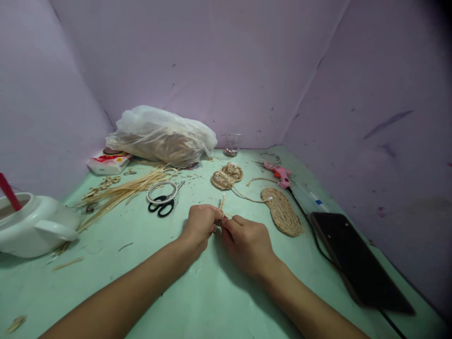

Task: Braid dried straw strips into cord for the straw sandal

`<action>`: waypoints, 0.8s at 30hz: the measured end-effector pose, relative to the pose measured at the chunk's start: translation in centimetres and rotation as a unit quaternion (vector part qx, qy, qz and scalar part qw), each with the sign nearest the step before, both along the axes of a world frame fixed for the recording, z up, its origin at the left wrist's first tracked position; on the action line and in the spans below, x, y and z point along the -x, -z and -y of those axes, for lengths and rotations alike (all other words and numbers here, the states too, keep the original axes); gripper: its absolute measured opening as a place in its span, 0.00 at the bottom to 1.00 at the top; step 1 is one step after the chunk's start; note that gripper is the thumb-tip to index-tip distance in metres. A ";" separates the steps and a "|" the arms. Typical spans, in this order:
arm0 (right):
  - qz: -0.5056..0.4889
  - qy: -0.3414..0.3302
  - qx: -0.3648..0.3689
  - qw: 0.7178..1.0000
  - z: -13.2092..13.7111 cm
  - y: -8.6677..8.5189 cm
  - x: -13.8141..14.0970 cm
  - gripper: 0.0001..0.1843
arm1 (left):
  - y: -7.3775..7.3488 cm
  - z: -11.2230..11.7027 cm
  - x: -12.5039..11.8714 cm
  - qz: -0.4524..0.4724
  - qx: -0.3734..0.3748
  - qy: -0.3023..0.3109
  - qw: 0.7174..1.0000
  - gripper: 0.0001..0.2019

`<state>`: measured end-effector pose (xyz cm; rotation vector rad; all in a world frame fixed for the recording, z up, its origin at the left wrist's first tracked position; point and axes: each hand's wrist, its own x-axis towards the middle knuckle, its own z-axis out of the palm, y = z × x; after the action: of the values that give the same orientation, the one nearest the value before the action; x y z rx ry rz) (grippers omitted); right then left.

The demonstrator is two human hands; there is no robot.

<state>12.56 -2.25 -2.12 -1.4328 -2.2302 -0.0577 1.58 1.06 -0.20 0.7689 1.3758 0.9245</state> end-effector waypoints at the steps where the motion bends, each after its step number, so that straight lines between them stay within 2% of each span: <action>1: 0.009 -0.003 -0.006 1.000 0.0 0.1 0.0 0.11 | 0.0 0.0 0.0 0.011 0.005 0.004 1.000 0.03; 4: 0.014 -0.020 -0.009 1.000 0.0 0.3 0.1 0.10 | 0.3 0.1 -0.2 0.021 0.011 0.020 1.000 0.03; 7: -0.012 -0.056 0.023 0.998 0.3 -0.2 0.0 0.09 | 1.1 0.0 -0.2 -0.008 -0.036 0.026 0.999 0.03; 9: -0.063 -0.078 0.047 0.994 0.3 -1.0 -0.4 0.08 | 1.6 -0.2 0.0 -0.022 -0.072 0.030 0.997 0.03; 10: -0.104 -0.072 0.049 0.991 0.2 -1.3 -0.7 0.08 | 1.8 -0.3 0.1 -0.028 -0.086 0.033 0.995 0.03; 12: -0.203 -0.009 0.045 0.978 -0.3 -1.9 -1.2 0.10 | 2.1 -0.4 0.4 -0.047 -0.100 0.041 0.993 0.03; 14: -0.291 0.082 0.084 0.949 -1.1 -2.0 -1.6 0.12 | 2.1 -0.4 0.4 -0.075 -0.105 0.052 0.990 0.03; 15: -0.324 0.107 0.135 0.930 -1.5 -1.8 -1.7 0.13 | 2.1 -0.4 0.4 -0.087 -0.105 0.059 0.989 0.03; 16: -0.355 0.104 0.202 0.907 -1.9 -1.5 -1.7 0.13 | 2.1 -0.3 0.4 -0.095 -0.104 0.067 0.988 0.03; 18: -0.427 0.054 0.333 0.839 -2.3 -0.9 -1.5 0.13 | 2.0 -0.2 0.3 -0.105 -0.106 0.080 0.986 0.03; 19: -0.453 0.034 0.376 0.808 -2.3 -0.6 -1.3 0.12 | 1.9 -0.1 0.2 -0.110 -0.109 0.085 0.984 0.03; 20: -0.466 0.022 0.395 0.791 -2.3 -0.4 -1.2 0.12 | 1.8 -0.1 0.2 -0.115 -0.110 0.089 0.983 0.03; 21: -0.471 0.021 0.399 0.787 -2.2 -0.2 -1.1 0.12 | 1.7 0.0 0.2 -0.121 -0.109 0.094 0.982 0.03; 24: -0.464 0.050 0.368 0.804 -2.1 -0.1 -1.0 0.11 | 1.3 -0.1 0.3 -0.135 -0.106 0.113 0.979 0.02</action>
<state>13.52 -0.18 -2.00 -1.4347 -1.3416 1.3128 1.25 1.17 -1.51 1.2231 1.3996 0.8154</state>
